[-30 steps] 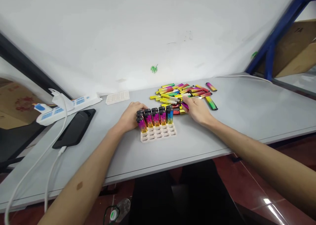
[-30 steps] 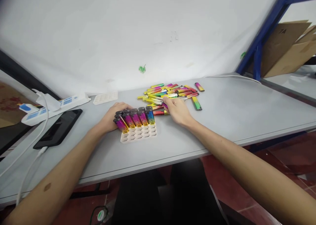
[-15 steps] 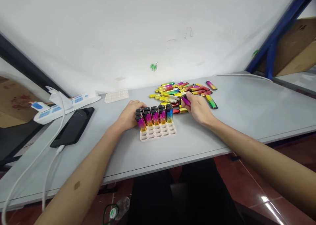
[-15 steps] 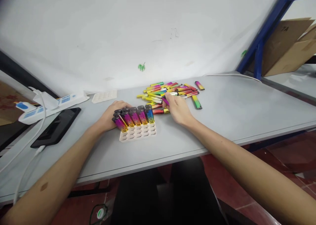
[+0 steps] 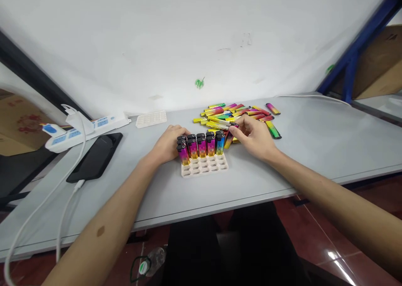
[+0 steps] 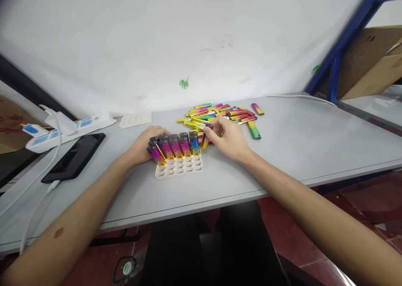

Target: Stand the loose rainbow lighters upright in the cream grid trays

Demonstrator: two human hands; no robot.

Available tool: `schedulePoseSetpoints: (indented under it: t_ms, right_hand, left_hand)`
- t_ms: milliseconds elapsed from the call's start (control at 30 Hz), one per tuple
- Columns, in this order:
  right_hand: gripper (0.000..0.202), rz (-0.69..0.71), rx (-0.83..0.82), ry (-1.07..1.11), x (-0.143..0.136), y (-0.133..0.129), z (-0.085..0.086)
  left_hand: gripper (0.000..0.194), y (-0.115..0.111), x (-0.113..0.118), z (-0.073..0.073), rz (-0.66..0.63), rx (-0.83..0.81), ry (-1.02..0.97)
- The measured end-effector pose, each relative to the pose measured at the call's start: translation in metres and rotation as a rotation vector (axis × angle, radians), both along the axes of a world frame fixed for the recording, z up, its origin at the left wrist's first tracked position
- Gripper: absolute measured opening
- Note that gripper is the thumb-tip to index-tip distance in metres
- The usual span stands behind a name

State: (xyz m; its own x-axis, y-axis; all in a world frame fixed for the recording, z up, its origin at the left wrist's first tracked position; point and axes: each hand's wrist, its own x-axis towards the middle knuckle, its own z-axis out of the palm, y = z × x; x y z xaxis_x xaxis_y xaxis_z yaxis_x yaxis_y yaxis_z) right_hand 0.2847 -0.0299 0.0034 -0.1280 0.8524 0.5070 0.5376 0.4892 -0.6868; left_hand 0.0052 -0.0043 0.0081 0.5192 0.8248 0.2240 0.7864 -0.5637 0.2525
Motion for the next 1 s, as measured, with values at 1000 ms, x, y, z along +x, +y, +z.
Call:
schedulePoseSetpoints:
  t_ms: [1000]
  right_hand:
    - [0.017,0.149,0.284,-0.429,-0.070,-0.046,0.021]
  left_hand:
    - [0.018,0.011,-0.002,-0.014,-0.031,0.037,0.059]
